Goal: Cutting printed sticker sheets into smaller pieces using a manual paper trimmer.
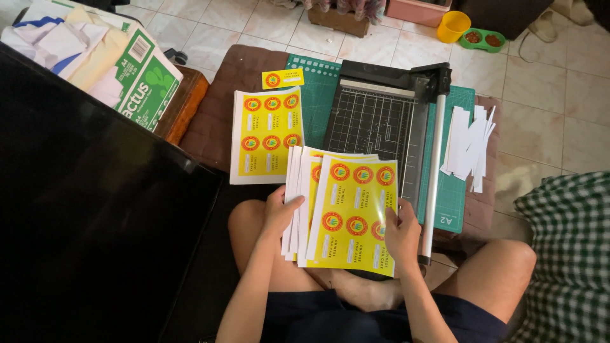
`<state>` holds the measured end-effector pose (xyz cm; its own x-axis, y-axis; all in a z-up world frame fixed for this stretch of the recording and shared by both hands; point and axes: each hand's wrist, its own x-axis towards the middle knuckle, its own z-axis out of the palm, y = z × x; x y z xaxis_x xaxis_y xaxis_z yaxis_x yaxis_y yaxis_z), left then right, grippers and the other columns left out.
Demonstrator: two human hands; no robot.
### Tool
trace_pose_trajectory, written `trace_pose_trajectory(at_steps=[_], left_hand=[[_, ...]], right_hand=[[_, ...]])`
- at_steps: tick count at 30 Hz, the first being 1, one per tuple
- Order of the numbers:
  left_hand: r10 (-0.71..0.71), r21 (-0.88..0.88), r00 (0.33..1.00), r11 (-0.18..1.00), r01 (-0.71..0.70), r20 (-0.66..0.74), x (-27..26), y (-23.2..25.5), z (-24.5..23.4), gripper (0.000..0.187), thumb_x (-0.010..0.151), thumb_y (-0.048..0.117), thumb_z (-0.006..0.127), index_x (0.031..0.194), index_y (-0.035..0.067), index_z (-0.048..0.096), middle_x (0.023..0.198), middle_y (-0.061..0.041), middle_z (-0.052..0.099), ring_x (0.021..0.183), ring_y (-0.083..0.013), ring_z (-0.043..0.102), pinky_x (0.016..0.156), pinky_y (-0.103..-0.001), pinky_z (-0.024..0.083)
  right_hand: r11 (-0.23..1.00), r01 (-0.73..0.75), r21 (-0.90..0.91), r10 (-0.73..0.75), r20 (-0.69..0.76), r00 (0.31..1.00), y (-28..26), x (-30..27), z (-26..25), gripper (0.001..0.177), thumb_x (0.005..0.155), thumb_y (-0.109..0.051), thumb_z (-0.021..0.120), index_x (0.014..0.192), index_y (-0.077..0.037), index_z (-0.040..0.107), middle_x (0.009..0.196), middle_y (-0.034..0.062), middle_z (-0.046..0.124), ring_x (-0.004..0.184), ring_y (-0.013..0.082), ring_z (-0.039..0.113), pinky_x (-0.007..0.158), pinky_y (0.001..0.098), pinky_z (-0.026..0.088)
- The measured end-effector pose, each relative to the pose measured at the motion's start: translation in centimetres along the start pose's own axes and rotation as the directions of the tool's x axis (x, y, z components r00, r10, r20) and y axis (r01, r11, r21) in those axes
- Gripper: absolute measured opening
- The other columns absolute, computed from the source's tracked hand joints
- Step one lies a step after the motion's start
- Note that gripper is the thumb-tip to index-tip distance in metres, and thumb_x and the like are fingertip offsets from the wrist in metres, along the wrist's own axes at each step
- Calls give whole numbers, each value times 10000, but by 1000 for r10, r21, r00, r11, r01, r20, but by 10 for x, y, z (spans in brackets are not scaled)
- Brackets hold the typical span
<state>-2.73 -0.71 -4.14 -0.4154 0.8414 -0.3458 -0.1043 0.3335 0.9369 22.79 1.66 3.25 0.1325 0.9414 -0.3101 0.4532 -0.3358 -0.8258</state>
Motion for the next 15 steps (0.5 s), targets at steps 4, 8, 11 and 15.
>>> trace_pose_trajectory(at_steps=[4, 8, 11, 15], left_hand=[[73, -38, 996, 996, -75, -42, 1, 0, -12, 446, 787, 99, 827, 1203, -8, 707, 998, -165, 740, 950, -201, 639, 825, -389, 573], [110, -51, 979, 991, -120, -174, 3, 3, -56, 553, 788, 132, 849, 1270, -56, 654, 1029, -202, 696, 923, -256, 638, 836, -398, 549], [144, -68, 962, 984, -164, -232, 9, 22, -92, 473, 776, 111, 851, 1209, 1, 696, 957, -131, 697, 858, -202, 640, 774, -346, 559], [152, -116, 932, 973, -199, -328, 43, 46, -119, 519, 807, 129, 843, 1275, 6, 655, 1018, -133, 673, 910, -214, 639, 829, -351, 545]], right_hand=[[999, -22, 46, 22, -3, 1000, -13, -7, -4, 416, 1080, -191, 474, 1466, -33, 476, 1179, 252, 697, 1034, 361, 713, 866, 484, 564], [959, -13, 284, 7, 23, 1000, -9, -6, -4, 403, 1082, -156, 481, 1460, -21, 445, 1203, 294, 664, 1035, 378, 702, 852, 496, 566], [909, -43, 416, 33, 32, 999, 2, 1, -2, 397, 1083, -140, 487, 1460, -25, 441, 1205, 308, 648, 1017, 380, 699, 838, 494, 570], [901, -65, 430, 54, 38, 998, 7, 8, -3, 403, 1080, -142, 503, 1463, -26, 452, 1219, 334, 635, 1009, 389, 694, 823, 510, 567]])
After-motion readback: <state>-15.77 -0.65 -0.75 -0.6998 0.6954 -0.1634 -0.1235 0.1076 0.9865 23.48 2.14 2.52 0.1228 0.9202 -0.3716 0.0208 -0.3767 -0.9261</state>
